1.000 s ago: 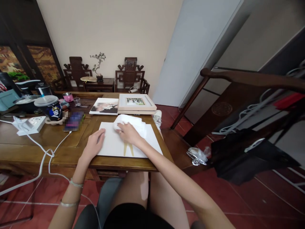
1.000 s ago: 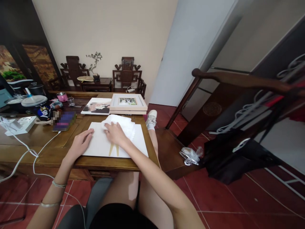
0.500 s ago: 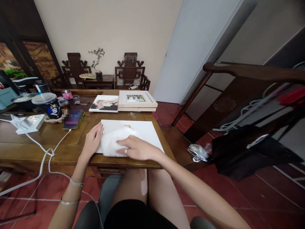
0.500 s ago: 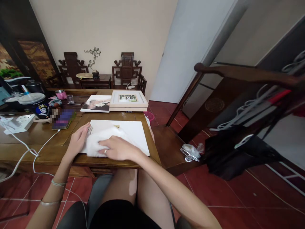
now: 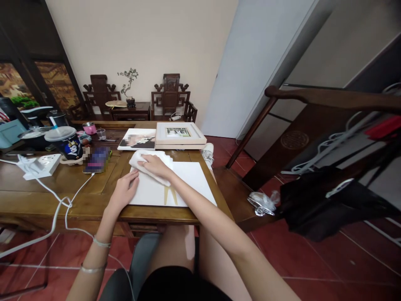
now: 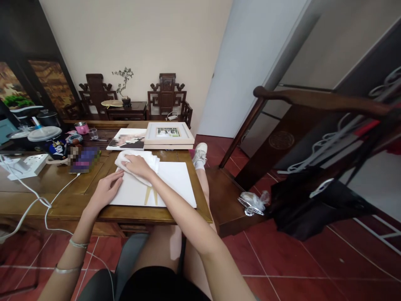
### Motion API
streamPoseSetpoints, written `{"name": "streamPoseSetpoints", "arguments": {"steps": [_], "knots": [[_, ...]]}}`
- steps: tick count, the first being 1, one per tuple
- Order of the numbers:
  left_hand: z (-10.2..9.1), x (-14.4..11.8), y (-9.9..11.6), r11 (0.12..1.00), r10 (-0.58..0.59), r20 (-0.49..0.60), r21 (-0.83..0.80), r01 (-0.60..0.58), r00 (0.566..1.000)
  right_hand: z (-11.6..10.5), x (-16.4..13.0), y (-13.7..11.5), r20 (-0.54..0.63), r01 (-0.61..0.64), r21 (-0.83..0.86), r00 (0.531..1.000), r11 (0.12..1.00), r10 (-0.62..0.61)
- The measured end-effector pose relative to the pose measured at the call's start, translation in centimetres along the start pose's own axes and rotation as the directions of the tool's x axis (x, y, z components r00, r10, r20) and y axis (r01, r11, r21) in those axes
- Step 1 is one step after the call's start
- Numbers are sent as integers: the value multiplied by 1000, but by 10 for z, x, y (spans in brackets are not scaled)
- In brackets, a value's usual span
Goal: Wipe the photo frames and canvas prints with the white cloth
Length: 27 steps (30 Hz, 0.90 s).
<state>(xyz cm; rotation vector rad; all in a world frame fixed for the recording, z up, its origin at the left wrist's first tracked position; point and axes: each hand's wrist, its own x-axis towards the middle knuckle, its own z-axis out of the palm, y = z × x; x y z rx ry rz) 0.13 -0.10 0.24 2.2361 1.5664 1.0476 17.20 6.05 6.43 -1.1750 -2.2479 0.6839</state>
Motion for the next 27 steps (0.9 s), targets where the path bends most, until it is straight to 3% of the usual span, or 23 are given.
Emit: {"name": "streamPoseSetpoints", "arguments": {"steps": [3,7,12,15,20,24,27], "knots": [[-1,0,1,1000,-2,10,7,2,1000,1,7,-3,15,31,35,999,999,-32],[0,0,0,1000,-16,20,3,16,1000,-24,-7,24,4,-97,119,995,988,98],[2,-1,-2,1000,-6,13,-17,6,1000,-66,-62,81,-118,-254,256,949,933,291],[3,-2,-2,1000,1,6,-20,-1,1000,-75,-102,94,-211,-198,120,953,973,220],[2,-2,-1,1000,0,9,-11,0,1000,-66,-165,66,-36,-44,-226,999,973,37],[2,-1,-1,1000,5,8,-6,-4,1000,-64,-205,38,96,-7,-332,995,943,41],[2,-1,-2,1000,3,9,-4,-3,1000,-66,-215,29,152,45,-429,988,902,23]]}}
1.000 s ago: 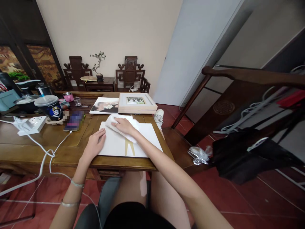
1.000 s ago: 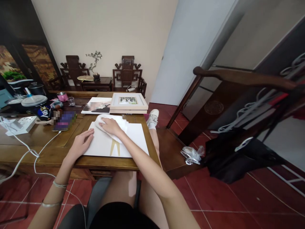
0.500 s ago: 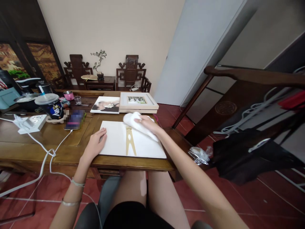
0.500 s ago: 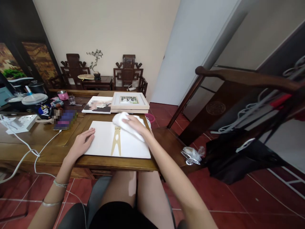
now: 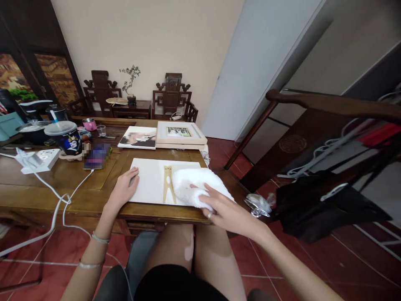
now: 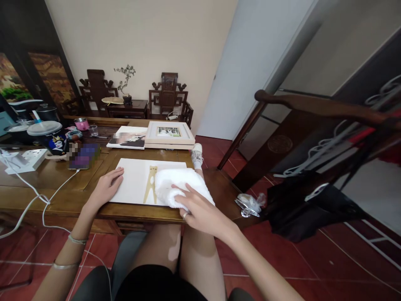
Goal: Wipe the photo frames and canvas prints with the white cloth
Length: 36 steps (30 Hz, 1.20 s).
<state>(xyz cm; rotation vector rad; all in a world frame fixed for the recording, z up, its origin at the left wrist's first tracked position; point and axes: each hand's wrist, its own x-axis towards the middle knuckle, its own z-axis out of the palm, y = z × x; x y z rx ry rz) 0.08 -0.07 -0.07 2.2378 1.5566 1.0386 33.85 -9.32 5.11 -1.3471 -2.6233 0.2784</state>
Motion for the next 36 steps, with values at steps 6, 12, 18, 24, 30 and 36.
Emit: {"name": "streamPoseSetpoints", "arguments": {"steps": [6,12,18,24,30,36], "knots": [[1,0,-2,1000,-1,-9,8,1,1000,3,38,9,-5,-58,-191,998,980,58],[1,-1,-2,1000,2,-15,4,-2,1000,9,92,29,-40,-135,-230,991,964,129],[-1,0,0,1000,-3,3,-1,3,1000,11,74,19,-27,-107,-187,994,977,103],[-1,1,0,1000,0,10,-5,0,1000,13,1,-17,10,-13,-110,1000,994,15],[0,0,-1,1000,3,9,-4,-2,1000,7,-23,-21,32,22,-27,999,999,-21],[-1,0,-1,1000,5,1,-7,-5,1000,7,36,14,-27,-65,-49,998,997,64]]}}
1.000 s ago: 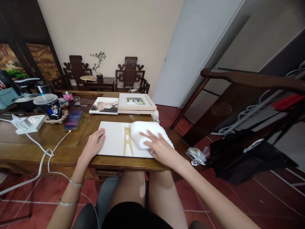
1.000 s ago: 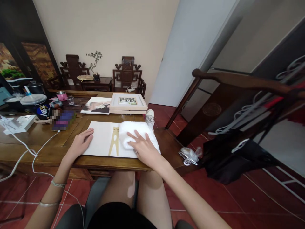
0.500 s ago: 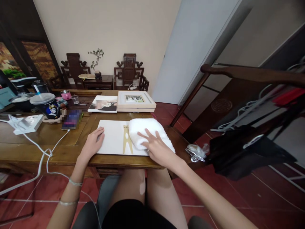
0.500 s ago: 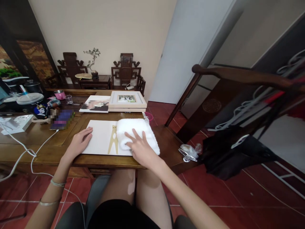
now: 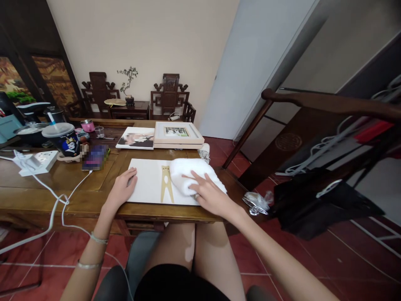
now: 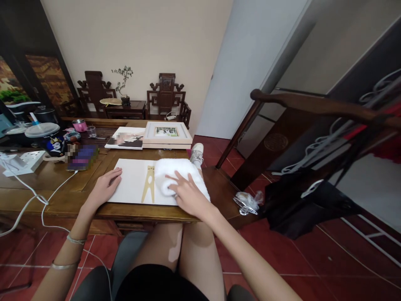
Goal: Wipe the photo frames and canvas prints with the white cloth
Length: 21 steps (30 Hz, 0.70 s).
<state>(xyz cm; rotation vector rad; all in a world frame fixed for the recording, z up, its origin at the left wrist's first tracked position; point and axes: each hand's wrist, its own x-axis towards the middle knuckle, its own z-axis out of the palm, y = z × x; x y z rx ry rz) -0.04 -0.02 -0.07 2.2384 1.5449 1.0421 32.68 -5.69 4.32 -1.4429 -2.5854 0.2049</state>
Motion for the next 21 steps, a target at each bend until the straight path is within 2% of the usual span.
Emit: {"name": "streamPoseSetpoints", "arguments": {"steps": [6,10,13,21], "knots": [[0,0,0,1000,-2,-3,1,2,1000,-1,69,31,-36,-90,-75,995,993,88],[0,0,0,1000,-5,-1,2,5,1000,-2,76,31,-29,-102,-71,995,992,100],[0,0,0,1000,-1,-3,-1,1,1000,-1,55,19,-4,-66,-58,998,996,66],[1,0,-1,1000,-2,-1,13,2,1000,-10,-51,-27,84,60,15,995,998,-61]]}}
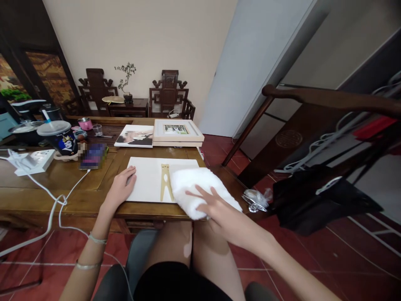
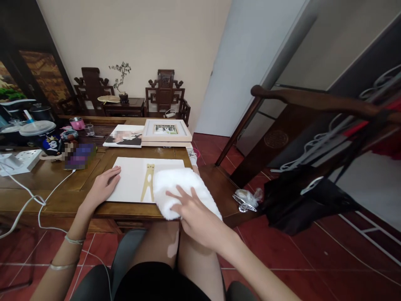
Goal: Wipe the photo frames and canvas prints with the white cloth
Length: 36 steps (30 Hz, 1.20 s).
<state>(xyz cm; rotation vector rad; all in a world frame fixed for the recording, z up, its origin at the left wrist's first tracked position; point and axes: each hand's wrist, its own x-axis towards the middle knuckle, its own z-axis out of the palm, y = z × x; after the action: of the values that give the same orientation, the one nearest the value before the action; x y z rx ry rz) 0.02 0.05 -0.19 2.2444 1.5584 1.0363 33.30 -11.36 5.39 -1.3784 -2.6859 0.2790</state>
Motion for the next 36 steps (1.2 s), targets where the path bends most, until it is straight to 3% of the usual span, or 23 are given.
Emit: {"name": "streamPoseSetpoints", "arguments": {"steps": [3,6,16,20,24,31,36], "knots": [[0,0,2,1000,1,9,-5,-1,1000,-2,-17,-6,22,20,16,1000,1000,-21],[-1,0,3,1000,-1,10,-8,1,1000,-1,-10,1,17,9,38,1000,999,-10],[-2,0,0,1000,3,8,-6,-3,1000,3,96,55,-103,-165,-33,982,986,161],[-1,0,-1,1000,9,0,0,-9,1000,2,113,57,-134,-173,-75,978,982,162],[-1,0,0,1000,7,7,0,-7,1000,6,86,35,-115,-142,-85,984,986,132],[0,0,0,1000,-3,16,-18,4,1000,9,-5,-15,-33,-18,3,999,1000,18],[1,-1,-1,1000,2,1,-29,-2,1000,4,-18,-17,-6,-5,61,1000,998,5]]}}
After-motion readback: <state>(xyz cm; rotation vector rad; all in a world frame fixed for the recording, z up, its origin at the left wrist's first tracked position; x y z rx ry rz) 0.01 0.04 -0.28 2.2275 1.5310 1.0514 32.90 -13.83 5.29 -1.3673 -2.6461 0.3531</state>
